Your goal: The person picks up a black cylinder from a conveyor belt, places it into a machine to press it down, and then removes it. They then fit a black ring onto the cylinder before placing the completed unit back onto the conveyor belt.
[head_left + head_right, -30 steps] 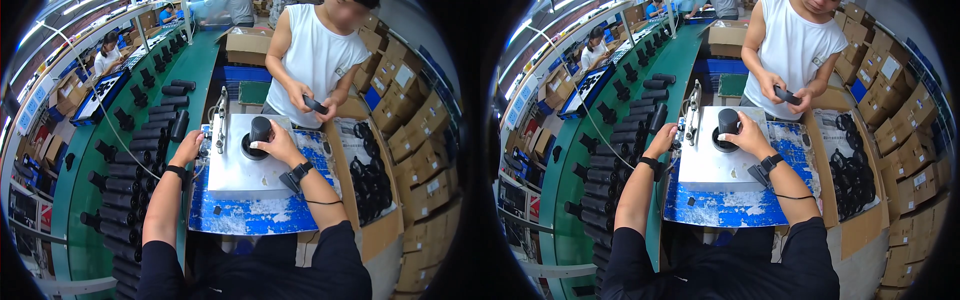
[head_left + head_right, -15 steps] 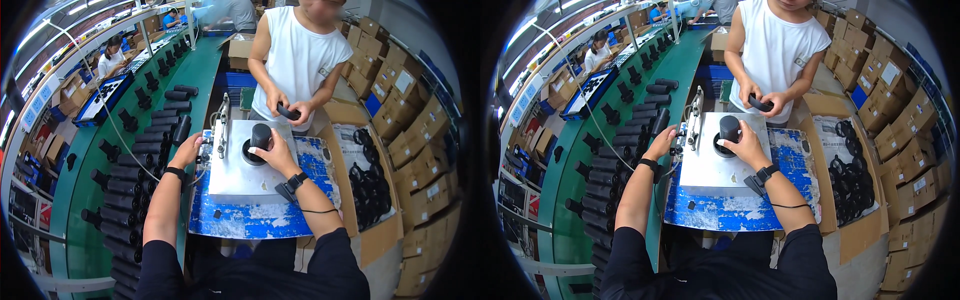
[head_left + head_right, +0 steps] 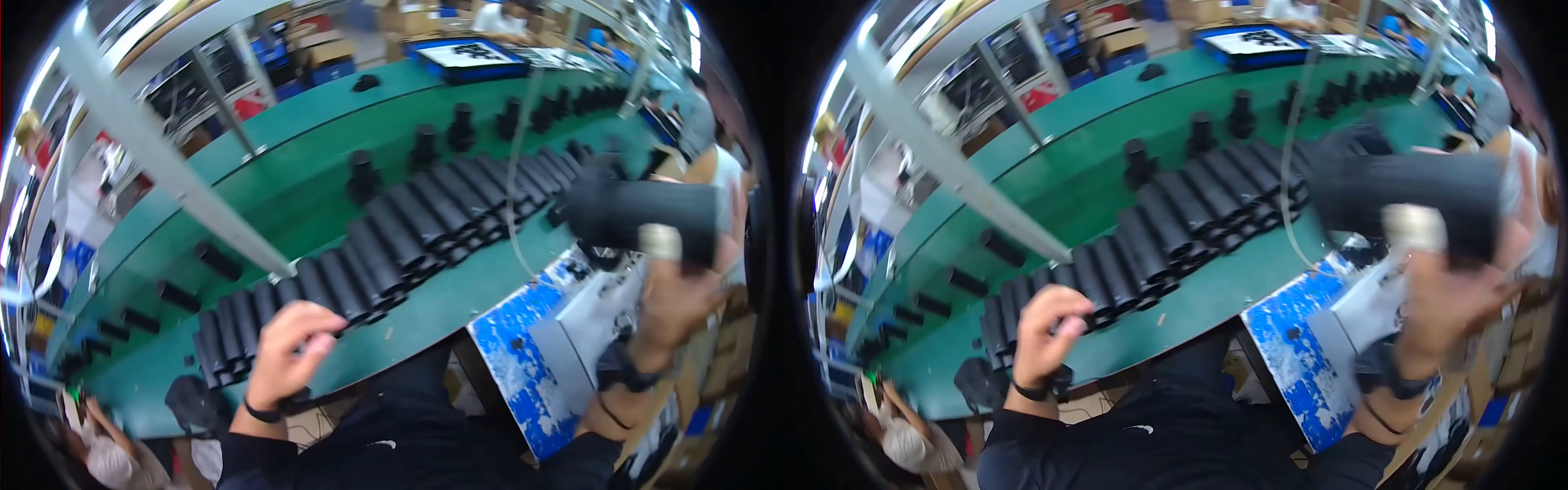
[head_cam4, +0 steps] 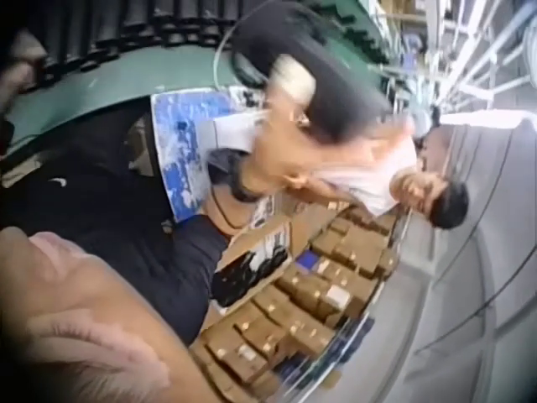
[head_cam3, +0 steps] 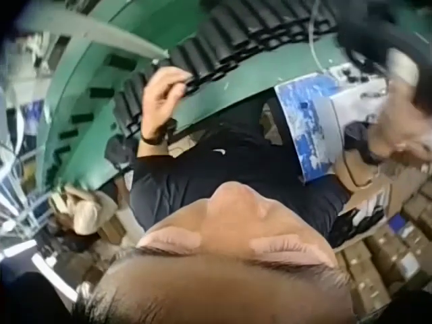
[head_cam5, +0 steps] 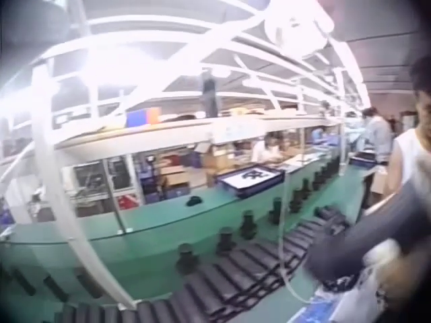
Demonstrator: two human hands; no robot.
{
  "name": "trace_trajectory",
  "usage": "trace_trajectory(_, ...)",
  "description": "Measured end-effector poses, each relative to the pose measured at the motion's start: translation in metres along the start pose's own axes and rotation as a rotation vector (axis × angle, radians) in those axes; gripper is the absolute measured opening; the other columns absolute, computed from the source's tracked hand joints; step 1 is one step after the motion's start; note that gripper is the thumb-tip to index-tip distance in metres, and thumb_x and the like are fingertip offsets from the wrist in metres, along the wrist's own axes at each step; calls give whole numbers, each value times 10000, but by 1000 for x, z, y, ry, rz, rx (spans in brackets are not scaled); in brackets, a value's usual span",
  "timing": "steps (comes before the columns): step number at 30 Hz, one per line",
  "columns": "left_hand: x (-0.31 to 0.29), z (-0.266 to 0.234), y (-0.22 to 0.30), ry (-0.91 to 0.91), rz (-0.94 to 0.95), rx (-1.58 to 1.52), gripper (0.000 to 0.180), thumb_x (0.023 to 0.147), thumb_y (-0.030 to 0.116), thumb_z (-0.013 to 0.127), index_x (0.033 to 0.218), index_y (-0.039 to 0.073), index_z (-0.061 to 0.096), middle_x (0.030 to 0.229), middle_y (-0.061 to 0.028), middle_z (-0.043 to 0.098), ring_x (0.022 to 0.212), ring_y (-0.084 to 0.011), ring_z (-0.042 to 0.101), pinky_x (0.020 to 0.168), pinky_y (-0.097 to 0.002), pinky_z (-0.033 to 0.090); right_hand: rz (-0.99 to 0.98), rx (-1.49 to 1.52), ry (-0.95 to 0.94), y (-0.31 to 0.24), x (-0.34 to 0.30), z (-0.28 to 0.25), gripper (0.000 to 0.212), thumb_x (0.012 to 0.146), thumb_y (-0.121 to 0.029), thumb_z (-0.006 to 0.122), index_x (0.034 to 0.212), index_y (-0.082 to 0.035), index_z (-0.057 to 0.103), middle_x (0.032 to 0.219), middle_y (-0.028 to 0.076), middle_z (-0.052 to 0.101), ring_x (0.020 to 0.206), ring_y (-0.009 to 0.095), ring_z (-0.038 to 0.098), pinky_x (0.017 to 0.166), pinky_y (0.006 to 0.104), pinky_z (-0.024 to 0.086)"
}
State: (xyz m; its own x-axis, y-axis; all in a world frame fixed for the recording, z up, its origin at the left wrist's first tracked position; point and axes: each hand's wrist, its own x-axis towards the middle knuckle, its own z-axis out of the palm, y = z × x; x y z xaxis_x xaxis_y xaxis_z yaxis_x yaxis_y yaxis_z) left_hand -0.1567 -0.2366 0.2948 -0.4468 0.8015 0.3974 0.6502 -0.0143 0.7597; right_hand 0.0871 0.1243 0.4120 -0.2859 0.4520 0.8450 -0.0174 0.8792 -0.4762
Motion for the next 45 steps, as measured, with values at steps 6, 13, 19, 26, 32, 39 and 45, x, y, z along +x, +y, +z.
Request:
trace_trajectory(6, -51, -163, -81, 160, -478, 567, 323, 975, 115, 698, 1285, 27, 673, 1223, -166, 652, 1097, -347, 665, 951, -407, 536, 132, 274, -489, -69, -30, 308, 682, 906, -248, 838, 1455, -44, 488, 1251, 238, 680, 1151, 356, 709, 945, 457, 579)
trace_trajectory(13, -53, -218, -200, 220, -486, 865, 560, 925, 118, 770, 1461, 97, 608, 1456, -201, 554, 1360, -424, 546, 1125, -492, 491, 130, 124, -732, -30, -134, 497, 649, 917, -198, 790, 1448, -50, 448, 1348, 288, 604, 1167, 514, 647, 966, 543, 565)
trace_trajectory(19, -43, -213, -250, 196, -376, 849, 594, 900, 110, 793, 1463, 100, 604, 1461, -207, 556, 1370, -436, 543, 1128, -499, 492, 169, 37, -895, -14, -156, 519, 680, 915, -166, 785, 1488, -48, 438, 1387, 288, 583, 1185, 527, 637, 983, 550, 568)
trace_trajectory(26, -31, -202, -197, 312, -285, 705, 556, 875, 55, 785, 1408, 62, 625, 1348, -190, 596, 1250, -402, 611, 1054, -459, 520, 26, 228, -710, -48, -81, 383, 488, 920, -136, 795, 1353, -19, 606, 1281, 173, 653, 776, 227, 656, 740, 355, 559)
trace_trajectory(32, -44, -114, -34, 476, 431, 417, 570, 887, 402, 868, 1338, 102, 691, 1290, -158, 616, 1143, -378, 635, 957, -480, 535, 268, 500, -1066, -103, -141, 201, 596, 833, -204, 914, 1330, -33, 634, 1243, 143, 664, 772, 136, 632, 697, 291, 517)
trace_trajectory(39, -2, 114, 23, -164, 416, -382, 685, 936, 452, 798, 1486, 87, 613, 1333, -158, 646, 1149, -359, 638, 1032, -494, 460, 532, 561, -605, -78, -263, 82, 800, 840, -248, 923, 1478, -29, 493, 1380, 152, 668, 1248, 220, 677, 1015, 362, 570)
trace_trajectory(45, -15, 266, -4, -763, -187, -787, 799, 1082, 654, 465, 1558, 12, 488, 1380, -149, 622, 1228, -314, 655, 1068, -453, 504, 1113, 679, 261, -38, -345, -50, 428, 1084, -315, 642, 1396, -51, 520, 1291, 162, 720, 992, 166, 714, 717, 280, 560)
